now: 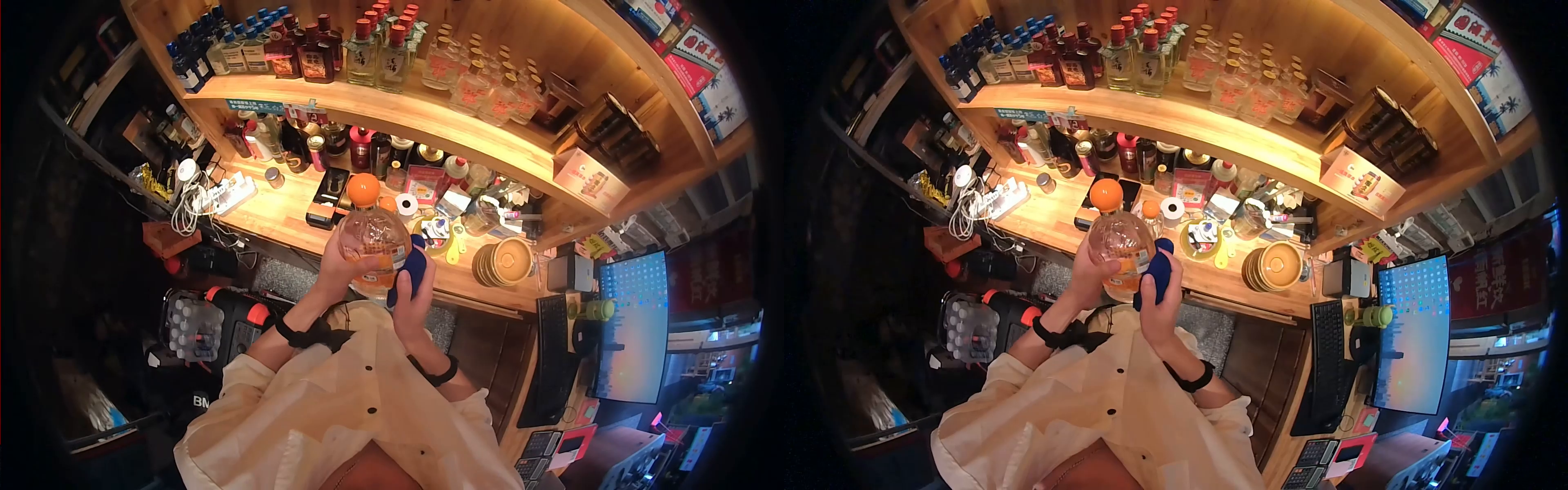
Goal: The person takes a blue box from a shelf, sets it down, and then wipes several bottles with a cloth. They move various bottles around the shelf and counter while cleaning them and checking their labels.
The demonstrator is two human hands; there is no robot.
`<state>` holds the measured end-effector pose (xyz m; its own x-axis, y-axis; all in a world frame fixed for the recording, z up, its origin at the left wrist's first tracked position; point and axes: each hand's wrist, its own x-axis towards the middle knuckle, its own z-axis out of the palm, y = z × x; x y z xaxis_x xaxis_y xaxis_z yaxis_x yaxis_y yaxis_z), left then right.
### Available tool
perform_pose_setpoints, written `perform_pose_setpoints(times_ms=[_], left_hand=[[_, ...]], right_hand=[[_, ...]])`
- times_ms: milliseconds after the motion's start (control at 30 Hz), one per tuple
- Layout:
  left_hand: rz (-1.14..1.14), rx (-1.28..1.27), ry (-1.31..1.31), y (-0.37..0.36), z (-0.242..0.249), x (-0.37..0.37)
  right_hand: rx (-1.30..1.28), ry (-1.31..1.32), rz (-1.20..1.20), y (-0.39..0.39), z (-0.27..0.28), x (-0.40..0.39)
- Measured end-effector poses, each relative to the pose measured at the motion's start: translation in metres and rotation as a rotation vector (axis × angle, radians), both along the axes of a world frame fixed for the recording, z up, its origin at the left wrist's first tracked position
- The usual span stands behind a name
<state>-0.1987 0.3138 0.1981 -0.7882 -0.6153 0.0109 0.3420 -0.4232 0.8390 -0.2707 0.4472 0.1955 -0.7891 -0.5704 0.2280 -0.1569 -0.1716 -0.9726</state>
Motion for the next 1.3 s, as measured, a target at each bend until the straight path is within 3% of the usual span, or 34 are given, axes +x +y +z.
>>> perform_pose_setpoints(times_ms=[167,233,400,500,567,600,667,733,867,933,967,1067,1200,1267,1300], left_hand=[[-0.099,-0.164,-0.041,-0.006,0.0,0.009],[-0.138,-0.129,-0.044,-0.004,0.003,0.012],[-0.22,-0.17,-0.16,-0.004,0.002,0.02],[-0.159,-0.126,-0.056,-0.003,-0.006,0.018],[-0.156,-0.086,-0.01,-0.007,-0.01,0.018],[-0.153,-0.043,0.033,-0.007,-0.012,0.019],[-0.133,0.001,0.024,-0.009,-0.01,0.021],[-0.118,0.046,0.016,-0.011,-0.005,0.021],[0.007,0.039,0.083,-0.023,0.0,0.016],[-0.036,-0.048,0.087,-0.028,-0.003,0.016],[-0.039,-0.05,0.086,-0.027,-0.003,0.017],[-0.03,-0.223,-0.048,-0.025,0.001,0.014],[-0.084,-0.367,-0.037,-0.027,0.009,0.005],[-0.052,-0.79,-0.211,-0.028,0.025,0.006],[-0.023,-0.833,-0.265,-0.02,0.039,0.006]], right_hand=[[0.006,0.209,0.091,-0.009,0.021,-0.017],[0.156,0.438,0.163,-0.009,0.039,-0.024],[0.322,0.436,0.333,-0.016,0.057,-0.043],[0.344,0.268,0.451,-0.019,0.053,-0.049],[0.263,-0.103,0.482,-0.019,0.039,-0.046],[0.265,-0.102,0.487,-0.019,0.03,-0.038],[-0.021,0.0,0.308,-0.016,0.015,-0.017],[0.046,0.059,0.286,-0.004,0.007,-0.003],[0.037,-0.212,0.311,0.004,-0.035,-0.001],[-0.054,-0.633,0.481,0.003,-0.07,-0.011],[-0.143,-1.001,0.58,-0.003,-0.021,-0.011],[-0.249,-1.146,0.711,-0.005,-0.004,-0.017],[-0.234,-1.12,0.478,-0.004,-0.011,-0.007],[-0.263,-1.126,0.426,-0.005,-0.021,-0.004],[-0.296,-1.131,0.367,-0.004,-0.026,-0.003]])
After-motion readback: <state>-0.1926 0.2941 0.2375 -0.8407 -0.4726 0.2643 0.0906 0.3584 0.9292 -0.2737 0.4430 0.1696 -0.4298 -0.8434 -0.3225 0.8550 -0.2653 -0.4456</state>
